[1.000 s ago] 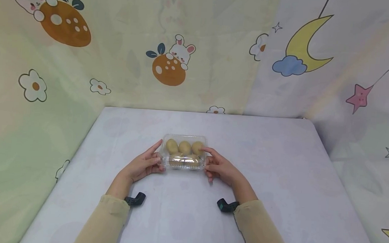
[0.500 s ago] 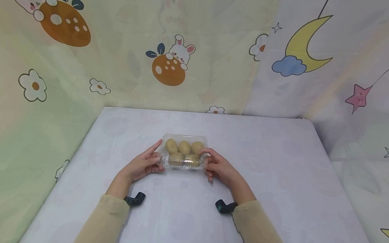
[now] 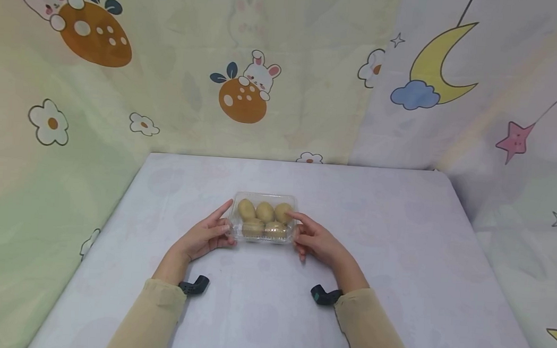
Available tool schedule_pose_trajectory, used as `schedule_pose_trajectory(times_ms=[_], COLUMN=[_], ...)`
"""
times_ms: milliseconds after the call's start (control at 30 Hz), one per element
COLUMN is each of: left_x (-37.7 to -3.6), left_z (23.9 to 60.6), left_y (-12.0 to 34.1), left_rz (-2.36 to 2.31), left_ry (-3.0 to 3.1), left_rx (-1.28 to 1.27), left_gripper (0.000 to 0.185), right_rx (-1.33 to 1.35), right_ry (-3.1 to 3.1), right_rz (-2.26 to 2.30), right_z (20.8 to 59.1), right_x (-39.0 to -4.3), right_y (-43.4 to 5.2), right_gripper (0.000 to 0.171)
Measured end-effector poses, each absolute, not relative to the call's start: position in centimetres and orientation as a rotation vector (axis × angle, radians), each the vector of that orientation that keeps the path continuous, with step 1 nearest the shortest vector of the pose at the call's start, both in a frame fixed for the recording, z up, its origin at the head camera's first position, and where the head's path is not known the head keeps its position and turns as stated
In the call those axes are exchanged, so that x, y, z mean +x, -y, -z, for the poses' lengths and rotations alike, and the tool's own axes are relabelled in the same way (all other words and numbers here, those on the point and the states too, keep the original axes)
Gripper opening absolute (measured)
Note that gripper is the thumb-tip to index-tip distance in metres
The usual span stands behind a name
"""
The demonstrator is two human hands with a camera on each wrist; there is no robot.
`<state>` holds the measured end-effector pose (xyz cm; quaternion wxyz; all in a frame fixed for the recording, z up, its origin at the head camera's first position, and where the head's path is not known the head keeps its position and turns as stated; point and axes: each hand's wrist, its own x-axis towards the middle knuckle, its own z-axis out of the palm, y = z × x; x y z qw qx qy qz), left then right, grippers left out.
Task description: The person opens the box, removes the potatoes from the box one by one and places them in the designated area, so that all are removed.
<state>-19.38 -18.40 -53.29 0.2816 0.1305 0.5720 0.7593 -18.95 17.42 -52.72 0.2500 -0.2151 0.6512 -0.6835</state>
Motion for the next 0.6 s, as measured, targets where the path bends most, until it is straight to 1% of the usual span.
schedule_pose_trajectory(times_ms=[167,333,467,600], left_x=[-19.4,-19.4,-19.4,-19.4], left_z=[53.3,53.3,53.2,53.2], left_y=[18.3,18.3,18.3,18.3], left_rz=[-2.050,-2.042,-2.039,-2.031], left_ry=[-1.513,-1.512,-1.517,-1.529], left_rx=[0.326,0.317,0.315,0.307], left_gripper=[0.073,0.073,0.073,0.069], right_rx=[-0.597,-0.706,-0.866,-0.951], right_ry=[-2.226,-2.677,-2.833,-2.845], right_rz=[1.615,1.382,1.329,1.304], right_z=[52.3,51.7,51.4,51.1], right_x=[-19.0,-19.5,-20.0,-20.5], right_y=[-17.5,-17.6,-17.6,-17.7], right_gripper=[0.059,0.053,0.046,0.046])
